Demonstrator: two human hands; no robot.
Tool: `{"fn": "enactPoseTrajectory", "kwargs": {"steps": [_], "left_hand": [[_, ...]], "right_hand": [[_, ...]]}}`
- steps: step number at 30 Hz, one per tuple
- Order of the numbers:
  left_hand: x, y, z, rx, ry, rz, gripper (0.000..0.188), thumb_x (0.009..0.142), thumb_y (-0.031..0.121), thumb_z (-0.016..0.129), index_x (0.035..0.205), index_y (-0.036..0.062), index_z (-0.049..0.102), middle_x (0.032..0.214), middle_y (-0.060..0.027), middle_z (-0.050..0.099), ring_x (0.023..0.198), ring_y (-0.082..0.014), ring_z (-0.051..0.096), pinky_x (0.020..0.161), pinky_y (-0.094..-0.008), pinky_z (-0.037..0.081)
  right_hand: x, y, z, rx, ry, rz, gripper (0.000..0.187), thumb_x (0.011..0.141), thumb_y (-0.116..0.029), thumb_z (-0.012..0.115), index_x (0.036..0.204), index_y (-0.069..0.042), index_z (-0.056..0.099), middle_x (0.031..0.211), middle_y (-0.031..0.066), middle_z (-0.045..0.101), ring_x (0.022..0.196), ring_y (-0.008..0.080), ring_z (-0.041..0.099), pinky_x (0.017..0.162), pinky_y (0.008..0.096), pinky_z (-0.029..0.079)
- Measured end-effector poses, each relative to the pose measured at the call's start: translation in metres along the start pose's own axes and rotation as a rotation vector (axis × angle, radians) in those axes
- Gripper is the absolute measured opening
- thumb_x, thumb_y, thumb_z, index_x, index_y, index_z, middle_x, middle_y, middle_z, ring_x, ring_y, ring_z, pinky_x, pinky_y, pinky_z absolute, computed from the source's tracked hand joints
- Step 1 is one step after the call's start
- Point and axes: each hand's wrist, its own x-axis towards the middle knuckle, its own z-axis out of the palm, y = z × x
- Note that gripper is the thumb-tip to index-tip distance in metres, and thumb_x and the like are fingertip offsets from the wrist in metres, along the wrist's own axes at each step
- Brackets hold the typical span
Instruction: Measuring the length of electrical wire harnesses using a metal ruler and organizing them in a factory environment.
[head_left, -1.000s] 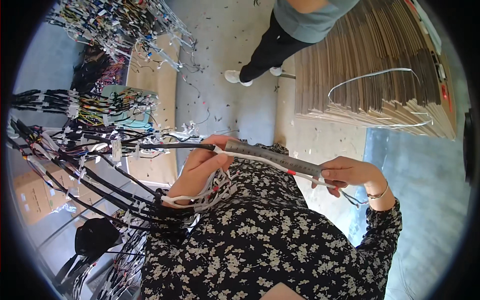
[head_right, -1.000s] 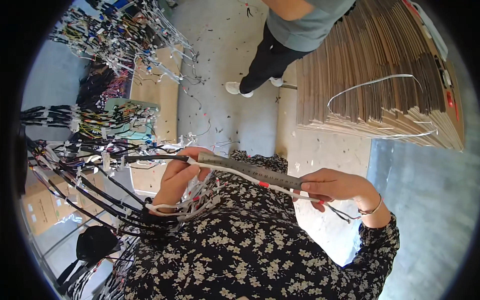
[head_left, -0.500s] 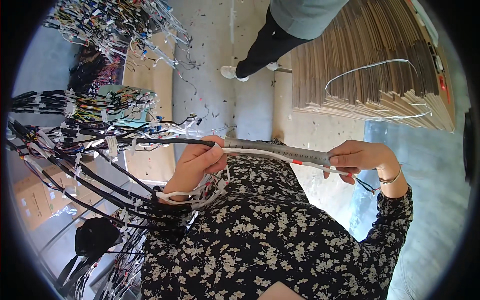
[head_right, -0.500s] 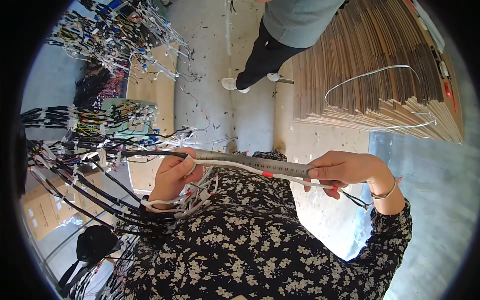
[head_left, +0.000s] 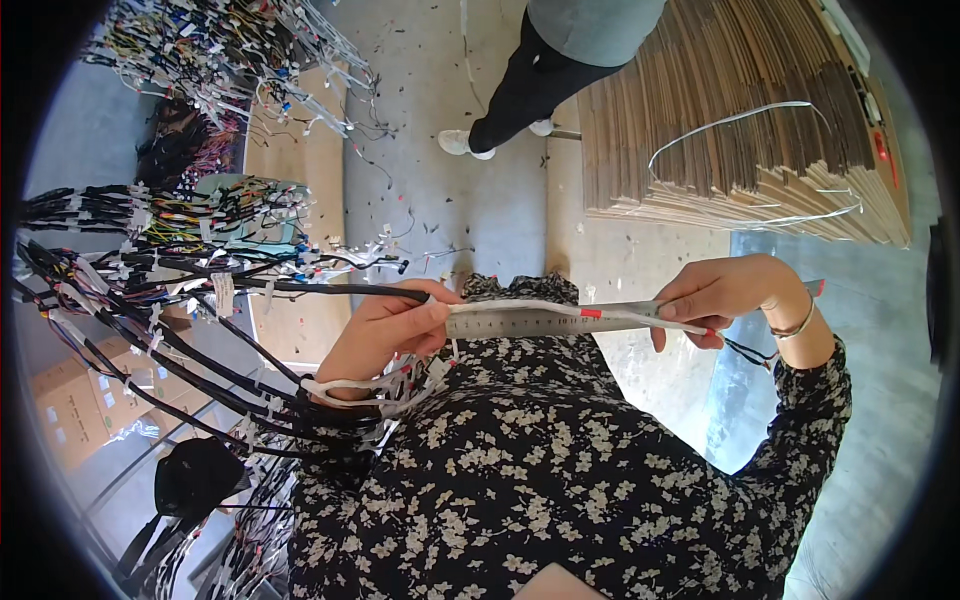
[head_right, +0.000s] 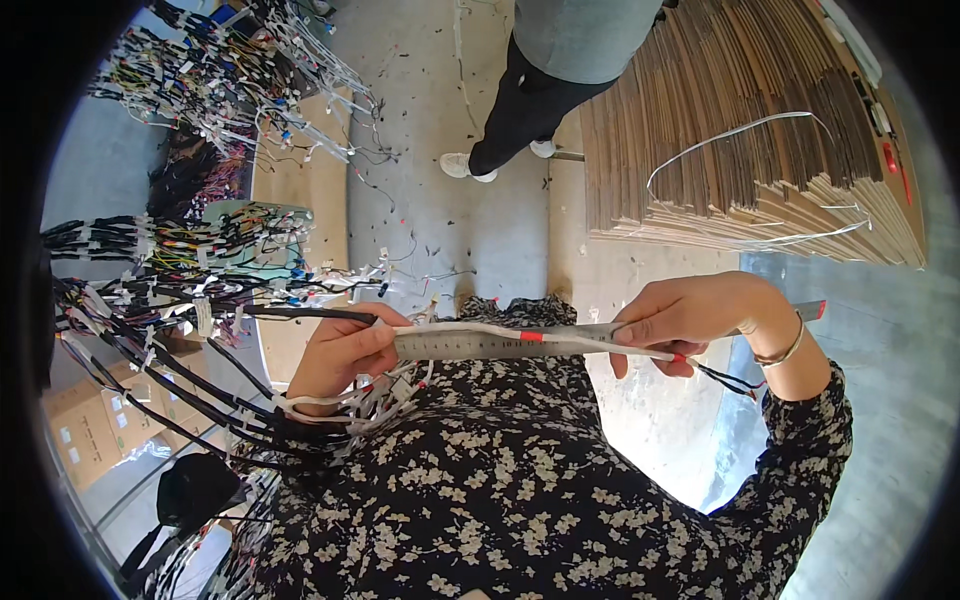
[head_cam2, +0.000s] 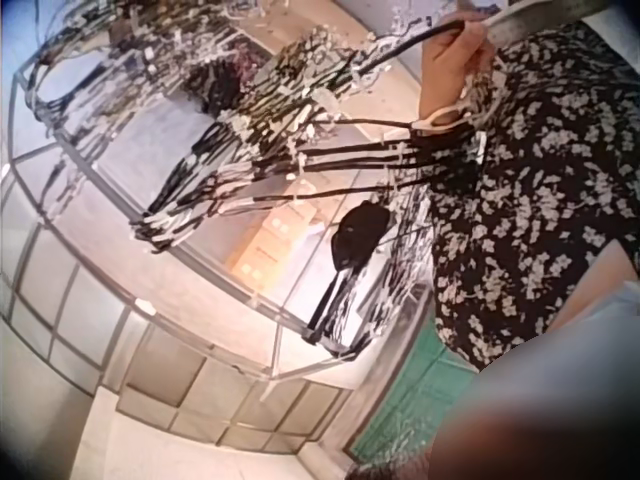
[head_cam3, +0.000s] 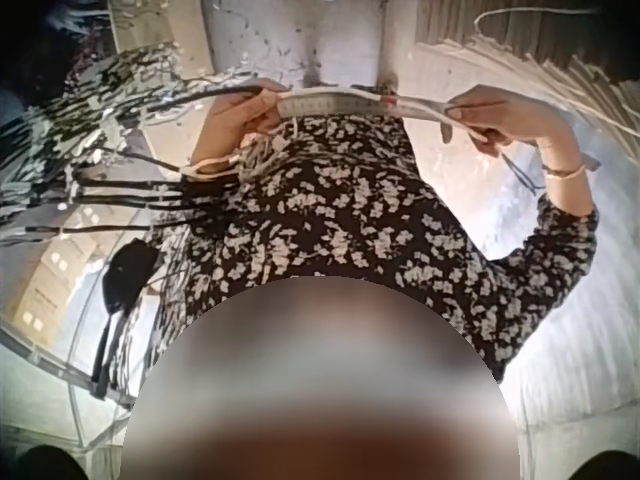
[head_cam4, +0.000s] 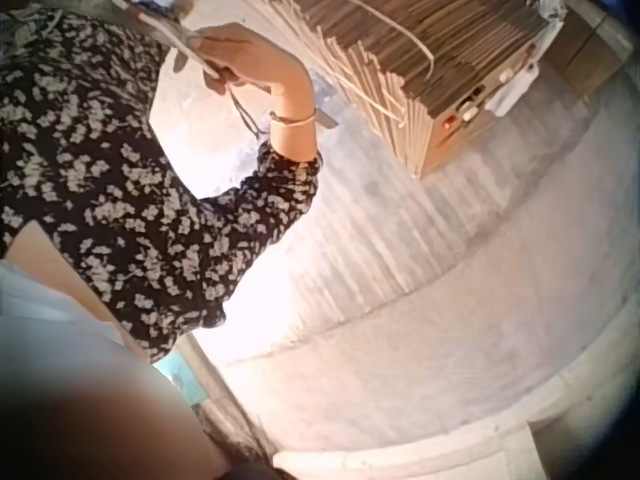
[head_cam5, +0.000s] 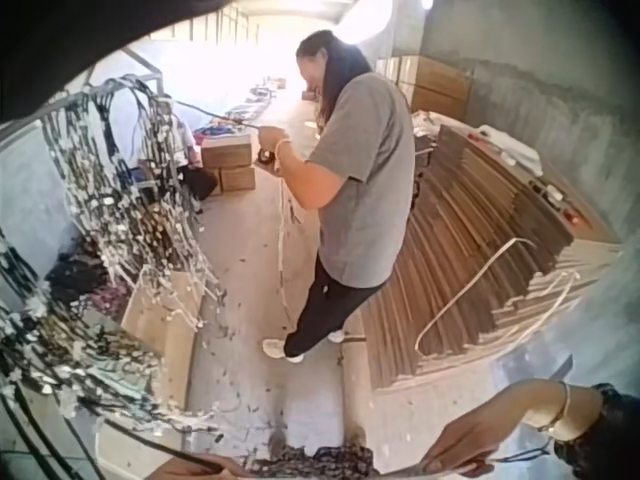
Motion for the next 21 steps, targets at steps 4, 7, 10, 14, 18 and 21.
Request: {"fn": "enactPoseTrajectory", "kwargs": {"steps": [4,7,10,14,18,21], "left_hand": [[-0.003,-0.0031,0.0015,-0.05,0.091,-0.044,0.029,0.095,0.02,0.059,0.116,-0.0009,0.06,0.07,-0.0024,0.052,0.059,-0.0069,0.04,0.054,-0.022,0.027],[-0.0051,-0.0039,-0.0003,-0.012,0.053,0.009,0.029,0.095,0.019,0.06,0.117,-0.0002,0.059,0.072,-0.0013,0.052,0.062,-0.0067,0.04,0.056,-0.0222,0.028],[-0.0074,-0.0042,-0.0022,0.032,0.113,-0.05,0.029,0.095,0.02,0.06,0.116,-0.0002,0.06,0.071,0.0003,0.05,0.062,-0.0064,0.039,0.057,-0.0228,0.028],[-0.0081,-0.0015,-0.0072,0.056,-0.01,-0.075,0.027,0.096,0.024,0.062,0.116,0.007,0.06,0.08,0.0047,0.05,0.069,-0.0033,0.041,0.059,-0.0199,0.032],[-0.0066,-0.0021,-0.0052,0.113,-0.046,0.014,0.02,0.095,0.022,0.062,0.107,0.0071,0.059,0.081,0.0052,0.049,0.07,-0.003,0.041,0.061,-0.02,0.03],[-0.0043,-0.0029,-0.0003,0.085,-0.025,0.088,0.013,0.093,0.017,0.063,0.1,0.0065,0.059,0.083,0.0054,0.048,0.072,-0.0024,0.041,0.061,-0.0195,0.029]], "right_hand": [[0.0028,0.0013,-0.0015,-0.022,0.013,0.027,0.041,0.105,-0.037,0.041,0.108,-0.005,0.066,0.054,-0.0014,0.055,0.044,0.0026,0.043,0.043,0.0206,0.029],[0.0039,0.0021,-0.0021,-0.019,0.029,0.014,0.041,0.105,-0.038,0.041,0.107,-0.006,0.066,0.054,-0.0014,0.055,0.044,0.0027,0.042,0.042,0.0208,0.029],[0.0043,0.002,-0.0028,-0.029,0.014,-0.003,0.042,0.104,-0.039,0.041,0.107,-0.006,0.066,0.054,-0.0013,0.055,0.044,0.0027,0.041,0.042,0.0206,0.028],[0.0042,0.001,-0.0026,-0.055,-0.009,-0.014,0.043,0.105,-0.04,0.04,0.109,-0.006,0.066,0.055,-0.0012,0.055,0.044,0.0029,0.042,0.042,0.0206,0.028],[0.0055,-0.0017,-0.0033,-0.058,0.006,-0.005,0.045,0.105,-0.042,0.039,0.108,-0.006,0.066,0.055,-0.0006,0.057,0.044,0.0028,0.042,0.042,0.0212,0.029],[0.0089,-0.003,-0.0035,-0.101,0.02,-0.007,0.045,0.101,-0.043,0.046,0.101,-0.003,0.066,0.058,-0.0001,0.062,0.046,0.0034,0.044,0.043,0.0209,0.031]]}}
